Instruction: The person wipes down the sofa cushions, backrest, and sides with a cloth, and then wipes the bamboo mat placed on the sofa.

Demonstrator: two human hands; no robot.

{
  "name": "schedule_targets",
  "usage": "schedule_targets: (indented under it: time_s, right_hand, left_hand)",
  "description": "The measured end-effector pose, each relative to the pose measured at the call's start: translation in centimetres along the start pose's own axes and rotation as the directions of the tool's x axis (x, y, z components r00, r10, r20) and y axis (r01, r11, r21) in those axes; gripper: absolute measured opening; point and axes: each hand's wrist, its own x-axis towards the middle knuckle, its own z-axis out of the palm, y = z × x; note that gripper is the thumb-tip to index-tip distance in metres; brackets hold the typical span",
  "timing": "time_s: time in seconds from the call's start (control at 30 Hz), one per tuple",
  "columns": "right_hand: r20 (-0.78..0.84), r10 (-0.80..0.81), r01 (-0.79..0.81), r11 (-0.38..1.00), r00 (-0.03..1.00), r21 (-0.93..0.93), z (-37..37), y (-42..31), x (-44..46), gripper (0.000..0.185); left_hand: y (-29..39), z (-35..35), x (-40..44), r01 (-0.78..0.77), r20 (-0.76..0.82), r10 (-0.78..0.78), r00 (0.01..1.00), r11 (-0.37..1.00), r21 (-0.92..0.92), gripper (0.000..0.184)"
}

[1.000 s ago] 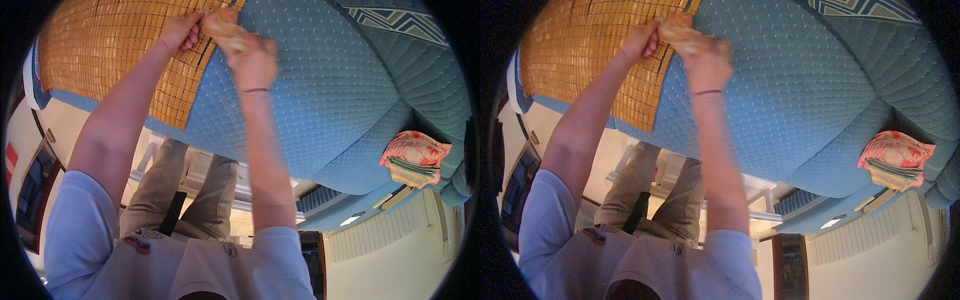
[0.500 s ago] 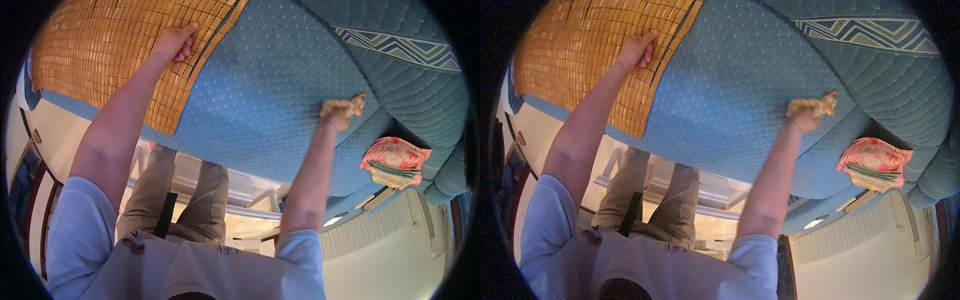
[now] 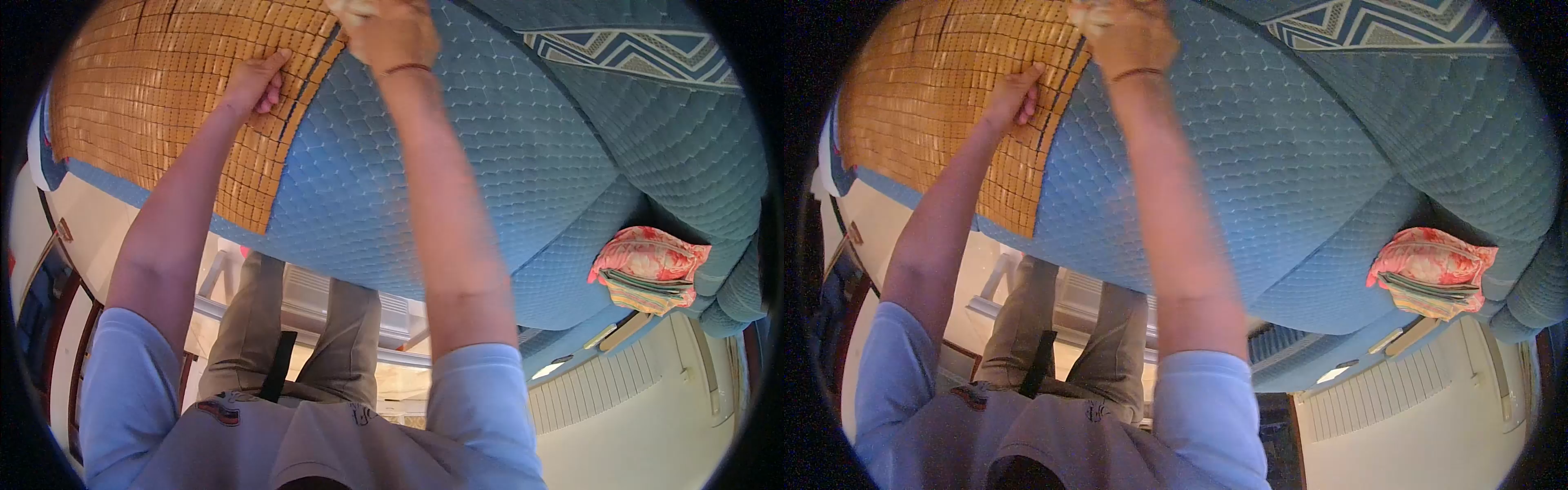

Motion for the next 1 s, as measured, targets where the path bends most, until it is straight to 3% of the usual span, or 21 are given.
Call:
schedule_targets:
  time_s: [0.1, 0.17, 0.23, 0.3, 0.4, 0.47, 0.5, 0.57, 0.6, 0.63, 0.7, 0.77, 0.8, 0.87, 0.93, 0.97, 1.0]
  right_hand:
    - [0.157, 0.047, 0.01, 0.938, 0.986, -0.346, -4.4, 4.9, -2.0, 0.038]
    - [0.154, 0.067, 0.028, 0.837, 0.986, -0.547, -8.0, 8.5, -2.4, 0.036]
    - [0.149, 0.204, -0.069, 0.783, 0.968, -0.619, -12.0, 12.0, -3.4, 0.037]
    - [0.033, 0.277, -0.19, 0.736, 0.96, -0.649, -15.7, 13.6, -4.7, 0.03]
    - [-0.001, 0.182, -0.138, 0.739, 0.983, -0.659, -20.0, 19.3, -7.2, 0.039]
    - [-0.143, 0.4, -0.405, 0.713, 0.905, -0.572, -22.6, 20.9, -8.3, 0.031]
    - [-0.141, 0.4, -0.404, 0.714, 0.906, -0.572, -23.6, 20.9, -8.6, 0.031]
    - [-0.184, 0.524, -0.507, 0.58, 0.832, -0.637, -25.4, 20.7, -9.1, 0.038]
    - [-0.179, 0.522, -0.503, 0.586, 0.834, -0.635, -26.3, 21.5, -9.3, 0.038]
    - [-0.176, 0.598, -0.498, 0.428, 0.782, -0.754, -27.4, 22.7, -9.9, 0.041]
    - [-0.18, 0.668, -0.452, 0.26, 0.722, -0.853, -29.8, 24.8, -11.8, 0.044]
    - [-0.34, 0.596, -0.609, 0.332, 0.728, -0.72, -31.5, 26.8, -14.8, 0.046]
    - [-0.334, 0.595, -0.605, 0.338, 0.731, -0.721, -31.6, 27.2, -16.5, 0.046]
    - [-0.162, 0.417, -0.35, 0.424, 0.894, -0.835, -32.1, 27.8, -19.8, 0.046]
    - [-0.155, 0.424, -0.4, 0.582, 0.892, -0.708, -31.7, 27.2, -23.5, 0.04]
    - [-0.171, 0.446, -0.424, 0.564, 0.879, -0.709, -31.4, 27.0, -25.5, 0.039]
    - [-0.188, 0.467, -0.45, 0.549, 0.864, -0.704, -30.9, 26.6, -27.2, 0.039]
  left_hand:
    - [-0.5, -0.1, 0.4, 0.008, -0.004, -0.008, 1.0, 1.0, -0.012, 0.05]
    - [-0.2, 0.1, -0.2, 0.01, -0.013, -0.01, 1.0, 1.0, -0.006, 0.05]
    - [-0.2, 0.1, -0.3, -0.027, -0.014, 0.027, 1.0, 0.999, -0.021, 0.05]
    - [-0.7, -0.1, 0.3, -0.015, -0.015, 0.015, 1.0, 0.999, -0.029, 0.051]
    - [-0.6, -0.3, 0.2, -0.024, 0.013, 0.024, 1.0, 1.0, -0.014, 0.051]
    - [-0.4, -0.1, 0.1, -0.03, -0.005, 0.03, 1.0, 1.0, 0.0, 0.051]
    - [-0.4, -0.1, 0.0, -0.036, -0.024, 0.036, 0.999, 0.999, 0.015, 0.052]
    - [-0.7, -0.3, 0.1, -0.068, -0.018, 0.068, 0.998, 0.998, 0.001, 0.051]
    - [-0.8, -0.5, 0.2, -0.086, -0.004, 0.086, 0.996, 0.996, 0.016, 0.05]
    - [-1.0, -0.5, 0.2, -0.102, 0.014, 0.101, 0.995, 0.994, 0.031, 0.05]
    - [-1.1, -0.1, 0.2, -0.122, 0.012, 0.122, 0.992, 0.992, 0.022, 0.054]
    - [-1.5, -0.5, 0.6, -0.152, 0.0, 0.152, 0.988, 0.988, 0.016, 0.058]
    - [-2.0, -0.9, 1.2, -0.174, -0.012, 0.176, 0.984, 0.982, 0.075, 0.059]
    - [-2.6, -1.0, 2.3, -0.195, -0.024, 0.2, 0.98, 0.972, 0.129, 0.059]
    - [-3.0, -1.5, 2.5, -0.264, 0.03, 0.262, 0.965, 0.956, 0.128, 0.058]
    - [-2.6, -1.0, 1.8, -0.26, 0.015, 0.261, 0.965, 0.956, 0.136, 0.058]
    - [-1.3, 0.5, 1.1, -0.154, 0.012, 0.153, 0.988, 0.984, 0.089, 0.051]
